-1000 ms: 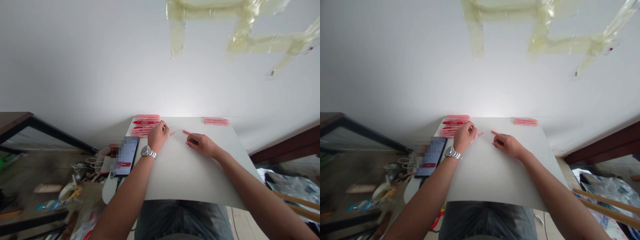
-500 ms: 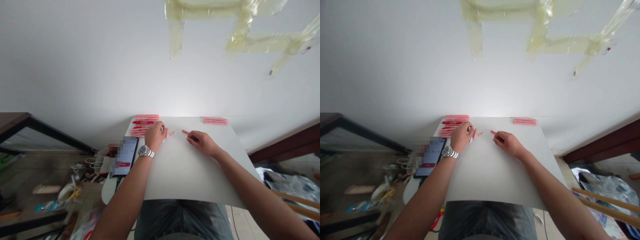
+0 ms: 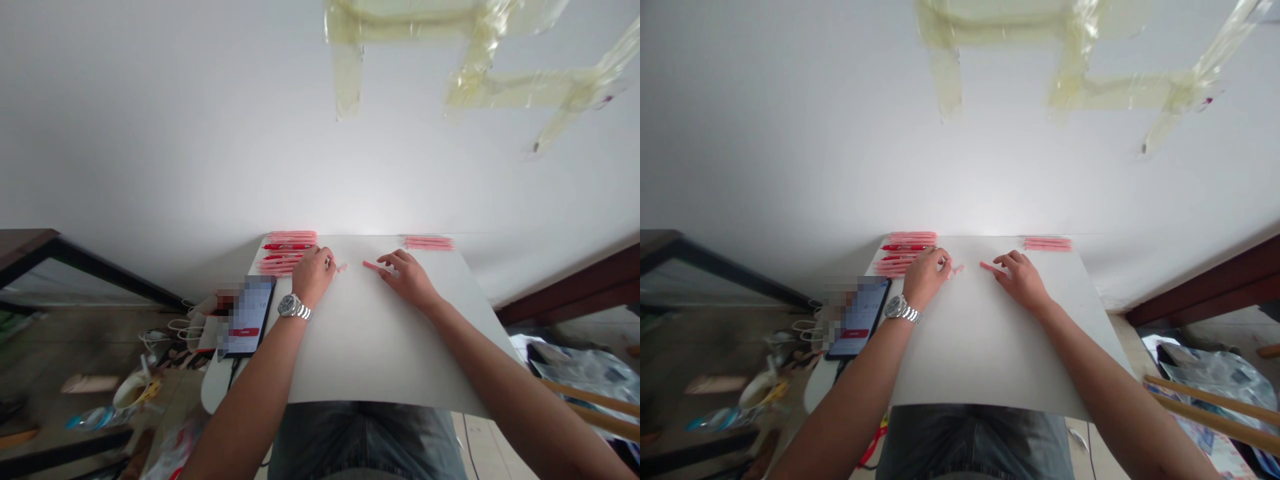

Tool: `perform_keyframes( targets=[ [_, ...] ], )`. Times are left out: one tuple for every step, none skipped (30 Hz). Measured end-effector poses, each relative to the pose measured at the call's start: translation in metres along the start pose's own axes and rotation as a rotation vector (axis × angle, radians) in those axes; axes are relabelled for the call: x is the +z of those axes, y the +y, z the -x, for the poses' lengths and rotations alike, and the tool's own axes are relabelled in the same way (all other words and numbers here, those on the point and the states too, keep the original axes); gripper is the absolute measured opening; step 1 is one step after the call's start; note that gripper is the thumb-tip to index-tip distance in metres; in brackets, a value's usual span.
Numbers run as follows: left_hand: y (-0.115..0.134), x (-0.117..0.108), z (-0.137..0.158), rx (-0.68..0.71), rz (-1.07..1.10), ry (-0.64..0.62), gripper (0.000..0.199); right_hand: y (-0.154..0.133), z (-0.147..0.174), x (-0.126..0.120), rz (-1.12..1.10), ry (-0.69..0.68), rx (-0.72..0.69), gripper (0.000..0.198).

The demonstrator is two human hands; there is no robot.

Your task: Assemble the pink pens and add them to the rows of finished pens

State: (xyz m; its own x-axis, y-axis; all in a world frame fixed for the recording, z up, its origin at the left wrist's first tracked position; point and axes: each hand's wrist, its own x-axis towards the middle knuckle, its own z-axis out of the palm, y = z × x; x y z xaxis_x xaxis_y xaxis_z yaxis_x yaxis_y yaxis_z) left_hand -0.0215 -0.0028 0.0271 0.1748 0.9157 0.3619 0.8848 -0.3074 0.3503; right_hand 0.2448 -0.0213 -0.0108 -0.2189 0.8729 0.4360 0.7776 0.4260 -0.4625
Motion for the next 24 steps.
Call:
perform_keyframes(
  targets=[
    [0.0008,0.0009,-0.0001,0.021,0.009,-0.006,0.006,0.0006,-0.0001,0.0008,0.011,-0.007,0.001,0.022],
    [0.0016,0.0018,-0.0002,0.043,0.021,-0.015,0.005,0.0012,-0.0001,0.0016,0.023,-0.013,0.0,0.022],
    [0.0023,0.0027,-0.0002,0.06,0.029,-0.026,0.005,0.0018,-0.0002,0.0023,0.032,-0.019,0.0,0.022],
    [0.0029,0.0036,-0.0003,0.077,0.038,-0.038,0.004,0.0024,-0.0001,0.0029,0.037,-0.027,0.0,0.022],
    [0.0034,0.0045,-0.0002,0.09,0.045,-0.049,0.004,0.0027,-0.0001,0.0034,0.039,-0.034,0.001,0.022],
    [0.0038,0.0053,-0.0002,0.1,0.049,-0.057,0.005,0.0029,0.0001,0.0037,0.04,-0.041,0.003,0.023],
    [0.0042,0.0061,0.0,0.109,0.052,-0.062,0.005,0.0028,0.0002,0.004,0.039,-0.044,0.008,0.023],
    [0.0047,0.0068,0.0002,0.117,0.053,-0.065,0.005,0.0026,0.0004,0.0041,0.038,-0.046,0.013,0.022],
    [0.0053,0.0074,0.0005,0.122,0.052,-0.066,0.005,0.0021,0.0004,0.004,0.037,-0.048,0.017,0.022],
    [0.006,0.008,0.0008,0.127,0.051,-0.068,0.005,0.0017,0.0004,0.0038,0.038,-0.051,0.018,0.022],
    [0.0069,0.0083,0.0011,0.132,0.049,-0.071,0.006,0.0012,0.0004,0.0036,0.039,-0.057,0.017,0.021],
    [0.0078,0.0086,0.0014,0.137,0.046,-0.075,0.006,0.0008,0.0002,0.0033,0.04,-0.063,0.015,0.021],
    [0.0087,0.0087,0.0017,0.14,0.043,-0.08,0.007,0.0006,0.0,0.0031,0.04,-0.07,0.011,0.02],
    [0.0095,0.0087,0.0019,0.142,0.038,-0.084,0.007,0.0005,-0.0003,0.0031,0.04,-0.073,0.009,0.019],
    [0.0101,0.0086,0.0021,0.142,0.033,-0.087,0.008,0.0006,-0.0005,0.0031,0.039,-0.073,0.008,0.017],
    [0.0105,0.0085,0.0021,0.14,0.029,-0.089,0.008,0.0008,-0.0006,0.0033,0.036,-0.072,0.008,0.016],
    [0.0106,0.0083,0.0021,0.135,0.028,-0.088,0.008,0.0011,-0.0007,0.0035,0.033,-0.069,0.009,0.015],
    [0.0104,0.0082,0.002,0.129,0.029,-0.086,0.008,0.0013,-0.0008,0.0037,0.031,-0.066,0.01,0.015],
    [0.01,0.0081,0.0018,0.123,0.031,-0.082,0.008,0.0014,-0.0008,0.0038,0.029,-0.066,0.011,0.014],
    [0.0095,0.008,0.0017,0.12,0.034,-0.079,0.008,0.0015,-0.0008,0.0038,0.026,-0.067,0.012,0.014],
    [0.0089,0.008,0.0015,0.12,0.036,-0.076,0.007,0.0014,-0.0008,0.0037,0.023,-0.068,0.014,0.014],
    [0.0083,0.0081,0.0013,0.122,0.036,-0.073,0.007,0.0012,-0.0009,0.0035,0.022,-0.066,0.017,0.014],
    [0.0078,0.0082,0.0012,0.126,0.034,-0.07,0.007,0.0009,-0.001,0.0031,0.021,-0.06,0.021,0.014],
    [0.0074,0.0084,0.0012,0.13,0.032,-0.066,0.007,0.0006,-0.0012,0.0027,0.018,-0.052,0.023,0.014]
  ],
)
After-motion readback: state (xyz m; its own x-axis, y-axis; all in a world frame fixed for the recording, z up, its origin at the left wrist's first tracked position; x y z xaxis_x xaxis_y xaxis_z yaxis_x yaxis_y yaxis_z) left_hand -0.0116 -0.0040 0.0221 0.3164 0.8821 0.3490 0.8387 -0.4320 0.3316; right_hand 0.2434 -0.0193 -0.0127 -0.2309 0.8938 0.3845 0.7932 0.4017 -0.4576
